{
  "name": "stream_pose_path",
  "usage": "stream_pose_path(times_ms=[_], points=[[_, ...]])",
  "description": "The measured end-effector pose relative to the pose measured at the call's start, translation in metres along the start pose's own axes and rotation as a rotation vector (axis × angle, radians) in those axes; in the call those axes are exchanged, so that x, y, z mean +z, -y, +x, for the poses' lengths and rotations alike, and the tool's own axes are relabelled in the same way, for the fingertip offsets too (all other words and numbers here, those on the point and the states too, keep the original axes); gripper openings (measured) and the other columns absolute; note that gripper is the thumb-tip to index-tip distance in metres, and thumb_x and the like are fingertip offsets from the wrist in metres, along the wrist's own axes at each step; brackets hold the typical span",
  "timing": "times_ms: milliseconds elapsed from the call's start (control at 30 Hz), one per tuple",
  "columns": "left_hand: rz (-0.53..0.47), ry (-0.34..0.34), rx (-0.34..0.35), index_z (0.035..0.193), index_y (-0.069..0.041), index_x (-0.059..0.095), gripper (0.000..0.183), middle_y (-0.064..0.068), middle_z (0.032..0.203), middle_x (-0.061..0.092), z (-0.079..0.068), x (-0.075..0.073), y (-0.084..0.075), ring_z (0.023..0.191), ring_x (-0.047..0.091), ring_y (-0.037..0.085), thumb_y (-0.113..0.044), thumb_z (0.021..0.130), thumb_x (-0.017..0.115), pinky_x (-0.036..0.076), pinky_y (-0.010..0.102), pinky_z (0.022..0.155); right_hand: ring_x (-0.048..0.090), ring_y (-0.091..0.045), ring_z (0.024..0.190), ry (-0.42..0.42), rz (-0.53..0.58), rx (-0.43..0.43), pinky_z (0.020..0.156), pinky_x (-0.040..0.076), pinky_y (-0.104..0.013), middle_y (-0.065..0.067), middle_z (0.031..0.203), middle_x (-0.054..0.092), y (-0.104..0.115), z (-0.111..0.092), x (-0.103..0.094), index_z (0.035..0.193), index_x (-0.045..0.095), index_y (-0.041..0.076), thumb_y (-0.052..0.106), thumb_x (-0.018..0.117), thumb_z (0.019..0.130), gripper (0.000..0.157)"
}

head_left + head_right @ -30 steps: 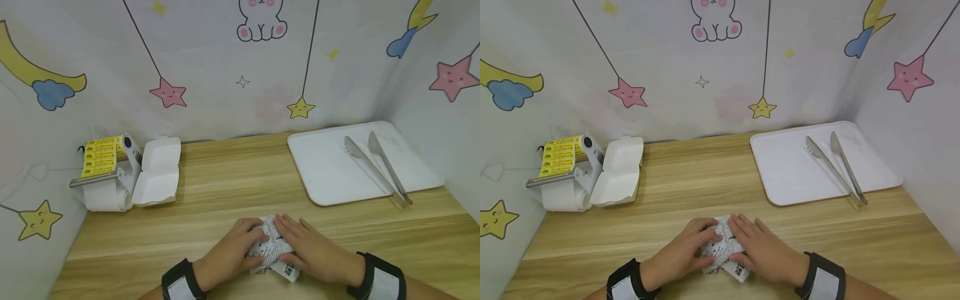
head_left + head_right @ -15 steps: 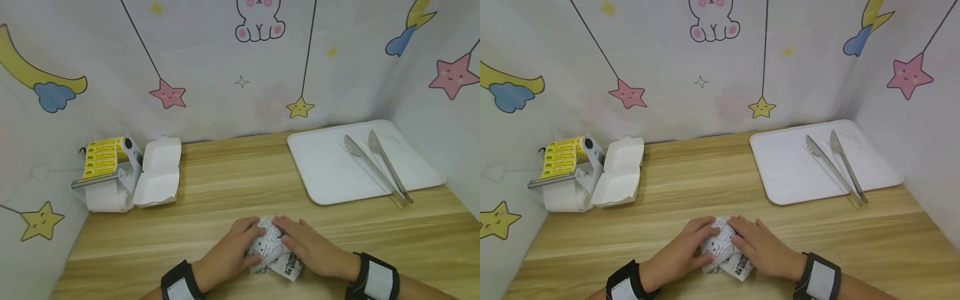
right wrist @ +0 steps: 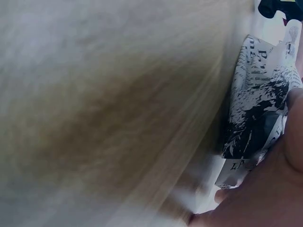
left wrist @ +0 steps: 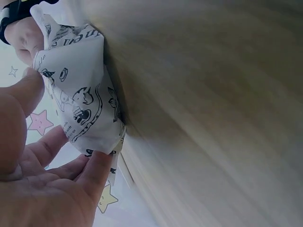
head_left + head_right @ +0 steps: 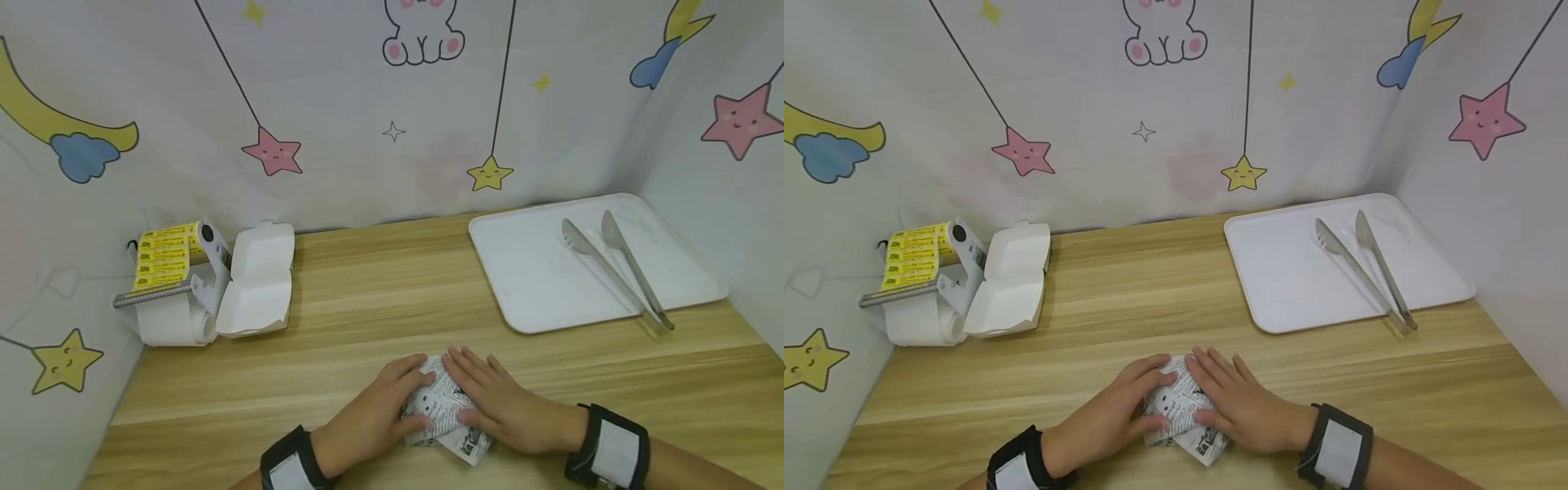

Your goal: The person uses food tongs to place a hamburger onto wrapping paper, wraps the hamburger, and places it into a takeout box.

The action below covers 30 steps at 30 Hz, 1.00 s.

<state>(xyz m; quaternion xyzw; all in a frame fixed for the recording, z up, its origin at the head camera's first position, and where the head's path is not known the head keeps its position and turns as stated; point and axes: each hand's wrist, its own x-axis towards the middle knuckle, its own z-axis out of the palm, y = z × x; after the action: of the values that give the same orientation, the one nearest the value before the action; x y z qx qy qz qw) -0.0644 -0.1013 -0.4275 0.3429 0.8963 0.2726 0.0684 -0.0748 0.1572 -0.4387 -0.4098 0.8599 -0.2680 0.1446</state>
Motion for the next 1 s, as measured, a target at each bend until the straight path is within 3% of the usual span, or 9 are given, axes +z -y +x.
stream_pose_path(times_ms=[200,433,633,867,1000], points=[[-0.020,0.007,-0.015,0.137,-0.012,0.051,0.067,0.010,0.150,0.036,0.000,0.002,0.000,0.135,0.036,0.024,-0.052,0.084,0.060,0.038,0.037,0.105,0.002,-0.033,0.145,0.039,0.008,0.027,0.110,0.002,-0.063,-0.015,0.161,0.004,0.000,-0.001,0.003,0.156,0.004,0.009,0.045,0.028,0.102,0.069],[0.015,0.015,0.005,0.140,-0.010,0.045,0.077,0.011,0.152,0.032,-0.001,0.006,-0.001,0.137,0.033,0.024,-0.036,0.075,0.077,0.036,0.037,0.106,0.002,-0.031,0.145,0.049,-0.031,0.051,0.111,0.001,-0.061,-0.013,0.161,0.005,0.001,0.000,0.003,0.156,0.003,0.009,0.048,0.027,0.101,0.071],[-0.014,0.033,0.003,0.134,-0.010,0.050,0.067,0.015,0.149,0.036,0.000,-0.003,-0.001,0.134,0.036,0.027,-0.043,0.080,0.070,0.038,0.038,0.105,0.011,-0.035,0.144,-0.017,-0.141,0.011,0.110,0.009,-0.062,-0.018,0.159,0.014,0.002,0.001,0.005,0.155,0.009,0.004,0.047,0.034,0.100,0.074],[-0.006,0.061,-0.074,0.131,-0.014,0.053,0.058,0.016,0.147,0.037,0.004,-0.006,-0.008,0.135,0.034,0.028,-0.037,0.080,0.071,0.040,0.039,0.104,0.010,-0.032,0.144,0.000,-0.048,0.006,0.111,0.006,-0.061,-0.015,0.160,0.014,-0.004,-0.001,0.001,0.155,0.007,0.004,0.050,0.041,0.096,0.082],[-0.006,0.062,-0.078,0.132,-0.014,0.053,0.058,0.017,0.147,0.037,0.003,-0.007,-0.009,0.135,0.033,0.028,-0.034,0.081,0.072,0.040,0.040,0.103,0.007,-0.033,0.145,0.040,-0.035,-0.002,0.111,0.004,-0.062,-0.016,0.160,0.010,-0.003,-0.001,-0.002,0.155,0.004,0.004,0.052,0.040,0.096,0.084]])
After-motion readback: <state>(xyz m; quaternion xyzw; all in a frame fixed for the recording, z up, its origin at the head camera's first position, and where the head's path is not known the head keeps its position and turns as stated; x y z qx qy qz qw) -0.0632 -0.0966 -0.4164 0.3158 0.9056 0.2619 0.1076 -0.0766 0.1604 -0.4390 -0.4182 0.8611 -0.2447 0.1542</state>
